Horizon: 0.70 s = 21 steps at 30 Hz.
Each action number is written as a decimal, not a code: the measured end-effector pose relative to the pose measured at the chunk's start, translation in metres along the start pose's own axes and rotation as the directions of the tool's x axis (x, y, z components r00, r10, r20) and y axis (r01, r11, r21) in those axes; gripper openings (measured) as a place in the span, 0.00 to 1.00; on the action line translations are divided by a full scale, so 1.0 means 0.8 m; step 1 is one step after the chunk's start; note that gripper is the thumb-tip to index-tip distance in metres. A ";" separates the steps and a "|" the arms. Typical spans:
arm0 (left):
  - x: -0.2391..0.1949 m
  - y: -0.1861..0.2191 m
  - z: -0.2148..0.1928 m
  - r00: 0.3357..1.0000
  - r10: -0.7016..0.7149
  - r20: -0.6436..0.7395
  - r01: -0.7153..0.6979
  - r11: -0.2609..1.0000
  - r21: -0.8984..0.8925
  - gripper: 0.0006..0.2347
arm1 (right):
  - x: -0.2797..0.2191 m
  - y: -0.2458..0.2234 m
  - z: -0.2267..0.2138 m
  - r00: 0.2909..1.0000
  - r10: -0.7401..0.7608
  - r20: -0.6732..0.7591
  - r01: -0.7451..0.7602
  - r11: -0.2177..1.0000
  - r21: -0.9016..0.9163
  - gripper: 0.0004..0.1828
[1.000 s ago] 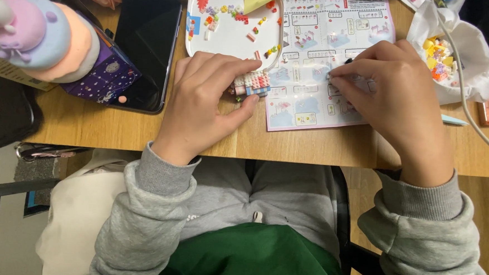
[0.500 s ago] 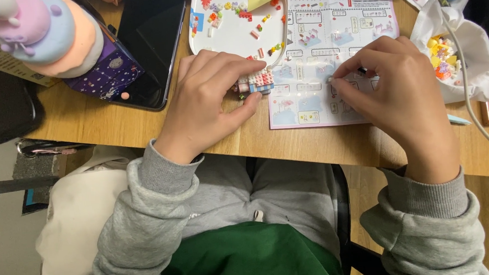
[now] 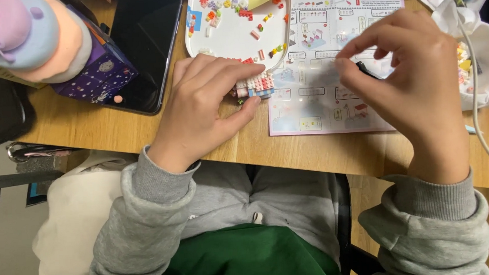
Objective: The person assembles a small multi-colored block structure by hand, following a printed instruction sheet. They then use tweezers to pick up and sort small yellow and white pieces from a paper bag onto a tray.
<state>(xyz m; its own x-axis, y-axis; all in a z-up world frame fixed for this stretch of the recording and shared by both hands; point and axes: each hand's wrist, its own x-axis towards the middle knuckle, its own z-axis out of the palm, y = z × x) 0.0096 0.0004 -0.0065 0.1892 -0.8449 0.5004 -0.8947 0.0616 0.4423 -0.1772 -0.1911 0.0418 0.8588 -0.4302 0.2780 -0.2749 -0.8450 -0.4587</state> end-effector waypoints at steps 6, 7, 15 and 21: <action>0.001 0.000 0.000 1.000 -0.018 0.017 0.018 1.000 0.011 0.12 | 0.034 0.001 0.007 0.998 -0.048 -0.036 0.053 0.989 0.139 0.05; 0.001 0.001 -0.001 1.000 -0.020 0.019 0.020 1.000 0.010 0.11 | 0.037 0.002 0.009 0.999 -0.031 -0.040 0.038 0.984 0.172 0.04; 0.001 0.002 -0.001 1.000 -0.018 0.004 0.018 1.000 0.016 0.11 | 0.037 0.007 0.013 1.000 -0.005 -0.031 0.011 0.979 0.204 0.02; 0.002 0.003 -0.002 1.000 -0.021 -0.003 0.021 1.000 0.009 0.11 | 0.036 0.006 0.016 0.999 0.024 -0.026 -0.019 0.979 0.202 0.01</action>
<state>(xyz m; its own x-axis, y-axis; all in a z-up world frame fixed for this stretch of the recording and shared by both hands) 0.0080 0.0002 -0.0037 0.2089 -0.8444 0.4932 -0.8941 0.0394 0.4462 -0.1480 -0.2036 0.0365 0.8404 -0.4588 0.2885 -0.1978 -0.7553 -0.6248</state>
